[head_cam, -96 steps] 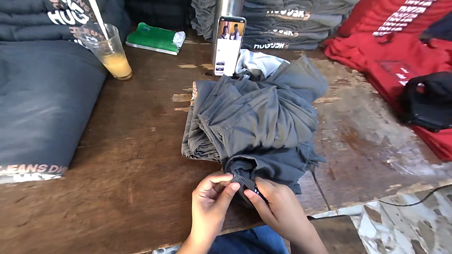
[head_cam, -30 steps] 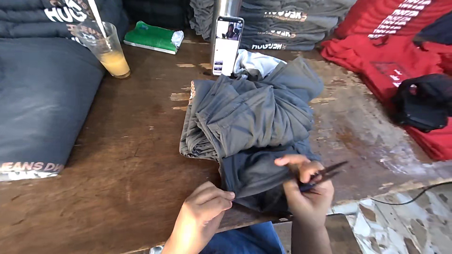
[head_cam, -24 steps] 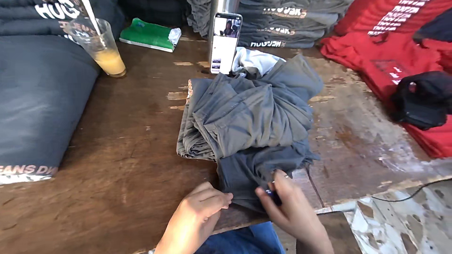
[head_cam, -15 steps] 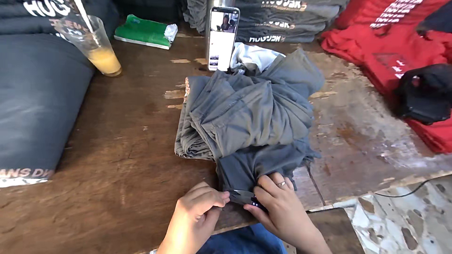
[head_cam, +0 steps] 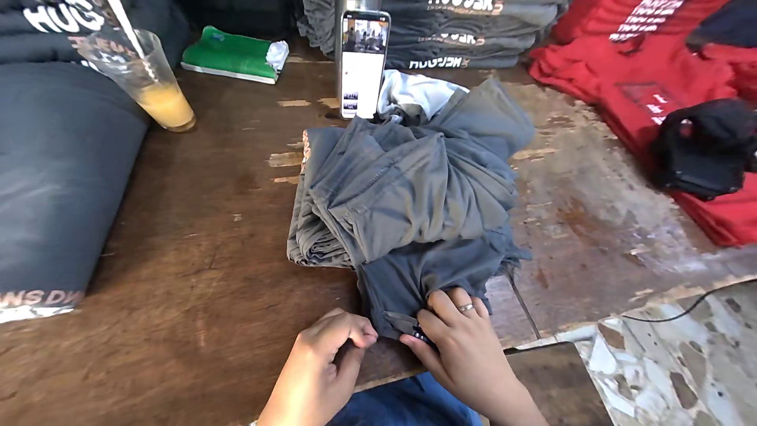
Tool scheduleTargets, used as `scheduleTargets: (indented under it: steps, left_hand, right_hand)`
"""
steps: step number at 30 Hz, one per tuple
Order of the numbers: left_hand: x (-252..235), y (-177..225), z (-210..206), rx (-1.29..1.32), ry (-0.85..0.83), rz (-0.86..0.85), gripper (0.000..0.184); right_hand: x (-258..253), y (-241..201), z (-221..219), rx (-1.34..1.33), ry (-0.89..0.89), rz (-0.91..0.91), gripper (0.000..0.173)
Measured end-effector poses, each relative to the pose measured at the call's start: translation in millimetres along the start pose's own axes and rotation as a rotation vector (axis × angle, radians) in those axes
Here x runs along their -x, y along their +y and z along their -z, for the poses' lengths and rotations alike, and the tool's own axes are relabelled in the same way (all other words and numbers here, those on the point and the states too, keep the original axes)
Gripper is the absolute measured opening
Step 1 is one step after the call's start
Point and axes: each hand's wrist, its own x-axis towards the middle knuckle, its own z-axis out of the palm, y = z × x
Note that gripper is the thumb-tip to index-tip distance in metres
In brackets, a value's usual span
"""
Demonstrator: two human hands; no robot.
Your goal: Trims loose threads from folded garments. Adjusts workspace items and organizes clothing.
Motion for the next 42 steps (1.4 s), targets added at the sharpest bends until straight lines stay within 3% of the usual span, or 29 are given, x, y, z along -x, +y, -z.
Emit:
scheduleTargets:
  steps: [13,16,19,21,24,27,28,30,32,36,39,42]
  left_hand:
    - [-2,0,5,0.164,0.007,-0.102,0.008]
    - [-6,3,-5,-0.011,0.038,-0.177,0.003]
    - [-8,0,-17,-0.288,0.043,-0.243,0.012]
    - [-9,4,-12,-0.203,0.045,-0.243,0.008]
    - [-4,25,13,0.019,-0.178,-0.161,0.012]
    - [5,40,40,-0.046,-0.594,0.018,0.034]
    - [5,42,43,-0.09,-0.645,0.058,0.041]
    - [3,44,39,-0.208,-0.531,0.034,0.047]
    - [-8,45,23,-0.29,-0.299,0.022,0.042]
    - [-30,19,-26,-0.471,0.122,0.055,0.057]
    - [-37,10,-22,-0.188,0.312,0.045,0.042]
    - [-39,26,-13,0.238,0.227,0.071,0.041]
  right_hand:
    - [2,7,-7,-0.078,0.042,0.026,0.054]
    - [5,15,-3,-0.25,0.03,0.023,0.053]
    - [5,19,-3,-0.351,0.05,0.027,0.053]
    - [5,23,-2,-0.413,0.071,0.009,0.052]
    - [4,27,11,-0.576,0.017,-0.038,0.058]
    - [4,33,14,-0.66,0.033,-0.034,0.055]
    - [5,33,13,-0.682,0.065,-0.032,0.05]
    - [6,29,9,-0.741,0.154,-0.027,0.037]
    - [6,21,2,-0.829,0.242,0.006,0.02]
    - [3,3,9,-0.813,0.368,0.111,0.017]
    - [5,22,27,-0.62,0.498,0.013,0.019]
    - [1,50,50,-0.572,0.585,-0.042,0.018]
